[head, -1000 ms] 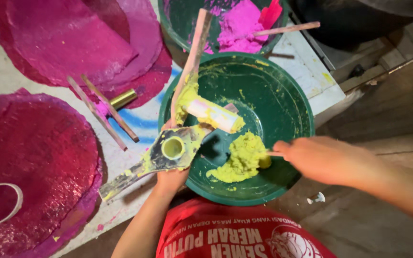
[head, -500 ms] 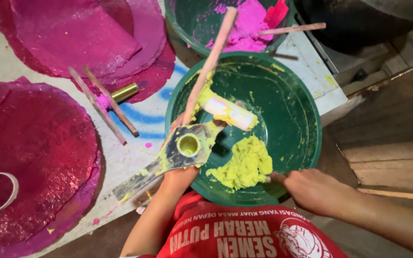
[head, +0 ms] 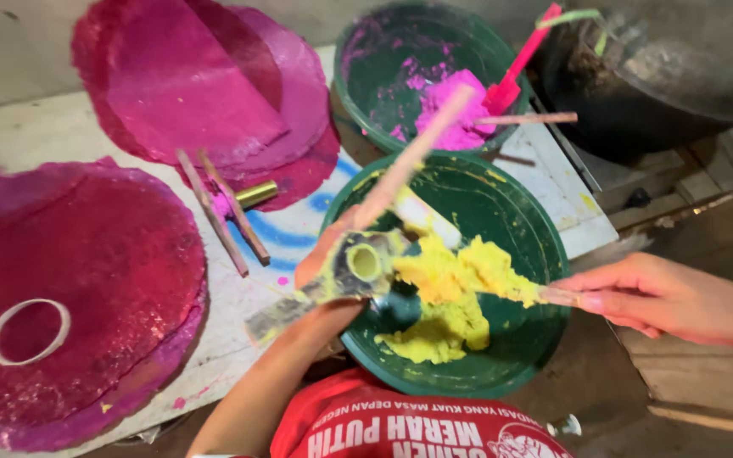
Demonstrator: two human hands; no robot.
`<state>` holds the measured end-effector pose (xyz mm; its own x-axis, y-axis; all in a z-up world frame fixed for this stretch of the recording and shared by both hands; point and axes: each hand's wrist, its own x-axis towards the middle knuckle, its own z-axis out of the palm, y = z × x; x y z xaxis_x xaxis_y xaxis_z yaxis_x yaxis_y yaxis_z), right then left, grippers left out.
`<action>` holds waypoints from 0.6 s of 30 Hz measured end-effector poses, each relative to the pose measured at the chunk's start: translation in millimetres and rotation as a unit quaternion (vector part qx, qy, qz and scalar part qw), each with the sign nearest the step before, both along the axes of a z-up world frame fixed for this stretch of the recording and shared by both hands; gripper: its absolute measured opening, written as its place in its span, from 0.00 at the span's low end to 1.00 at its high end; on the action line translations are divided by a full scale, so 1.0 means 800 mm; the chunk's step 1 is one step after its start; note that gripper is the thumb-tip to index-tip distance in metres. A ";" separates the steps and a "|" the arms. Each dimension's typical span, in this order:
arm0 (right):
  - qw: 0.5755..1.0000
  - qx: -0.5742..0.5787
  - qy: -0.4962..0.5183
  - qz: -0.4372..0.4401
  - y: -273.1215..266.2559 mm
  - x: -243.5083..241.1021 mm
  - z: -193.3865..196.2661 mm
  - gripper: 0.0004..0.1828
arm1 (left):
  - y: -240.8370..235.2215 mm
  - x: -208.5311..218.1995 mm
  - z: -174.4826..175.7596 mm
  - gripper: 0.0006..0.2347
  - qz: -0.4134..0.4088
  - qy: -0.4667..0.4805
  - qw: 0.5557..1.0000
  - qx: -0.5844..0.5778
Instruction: The person applies yellow dough onto purple discs using a wooden mold and a thin stick before stacking the decorated items.
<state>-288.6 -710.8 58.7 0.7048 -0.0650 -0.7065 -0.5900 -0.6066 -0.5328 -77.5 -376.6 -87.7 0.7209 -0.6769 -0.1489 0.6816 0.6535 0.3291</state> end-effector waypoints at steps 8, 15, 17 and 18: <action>0.830 -0.420 -0.091 0.357 0.172 0.116 0.028 0.26 | -0.011 0.013 -0.050 0.20 -0.126 -0.254 0.957 0.065; 0.702 -0.407 -0.387 0.439 0.200 0.077 0.027 0.32 | 0.025 0.019 -0.045 0.19 -0.141 -0.093 0.985 -0.044; 0.725 -0.495 -0.286 0.385 0.183 0.059 0.057 0.30 | 0.045 0.042 -0.031 0.21 -0.079 -0.293 0.945 0.120; 0.714 -0.494 -0.314 0.384 0.182 0.060 0.068 0.31 | 0.049 0.053 -0.025 0.22 -0.046 -0.386 0.900 0.198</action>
<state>-240.4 -565.1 113.4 0.9582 0.2629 -0.1126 0.2860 -0.8861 0.3647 -35.4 -337.4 -107.6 0.6562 -0.7434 0.1295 0.1948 0.3327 0.9227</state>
